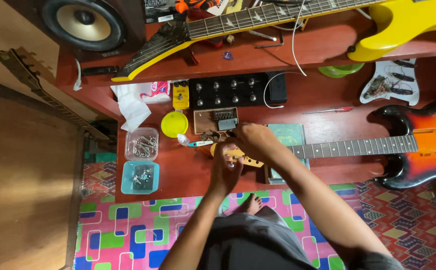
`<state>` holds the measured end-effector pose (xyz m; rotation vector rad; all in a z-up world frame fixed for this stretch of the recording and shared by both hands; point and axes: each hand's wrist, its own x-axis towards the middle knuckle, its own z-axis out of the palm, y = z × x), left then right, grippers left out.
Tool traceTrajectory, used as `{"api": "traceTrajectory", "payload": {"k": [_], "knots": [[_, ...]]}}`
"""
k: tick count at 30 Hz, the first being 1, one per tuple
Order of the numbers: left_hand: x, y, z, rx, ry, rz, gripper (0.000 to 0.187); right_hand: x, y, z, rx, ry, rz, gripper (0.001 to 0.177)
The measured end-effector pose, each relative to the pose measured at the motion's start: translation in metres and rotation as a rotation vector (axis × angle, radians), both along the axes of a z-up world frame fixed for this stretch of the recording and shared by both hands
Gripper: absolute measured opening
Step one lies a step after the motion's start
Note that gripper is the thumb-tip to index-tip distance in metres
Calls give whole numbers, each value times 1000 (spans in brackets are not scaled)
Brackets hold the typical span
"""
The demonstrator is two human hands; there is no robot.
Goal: The person removes tuning pegs from a guitar headstock using an Allen key, then installs new tuning pegs one by one and tightens them. The work is performed on a workbench with other guitars and tools nearby.
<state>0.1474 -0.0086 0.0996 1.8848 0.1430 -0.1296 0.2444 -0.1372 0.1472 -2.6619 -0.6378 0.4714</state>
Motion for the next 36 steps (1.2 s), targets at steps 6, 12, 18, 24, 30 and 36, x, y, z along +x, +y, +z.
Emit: {"api": "traceTrajectory", "payload": {"k": [6,12,18,24,30,36], "knots": [[26,-6,-26,245,267,-211,49,-5,1,12,-57,-39,48,30],[31,-5,-47,370,150,-286,40,-31,-6,70,379,254,-94,49],[-4,31,33,-244,-206,70,17,-6,-47,-10,505,348,-377,68],[-66,66,-1,-318,119,420,29,-15,-19,10,322,545,-222,67],[-104,59,-83,-493,312,690,20,11,-26,-58,306,736,-285,85],[-92,60,-151,-603,318,828,14,20,-18,-62,145,697,-188,97]]}}
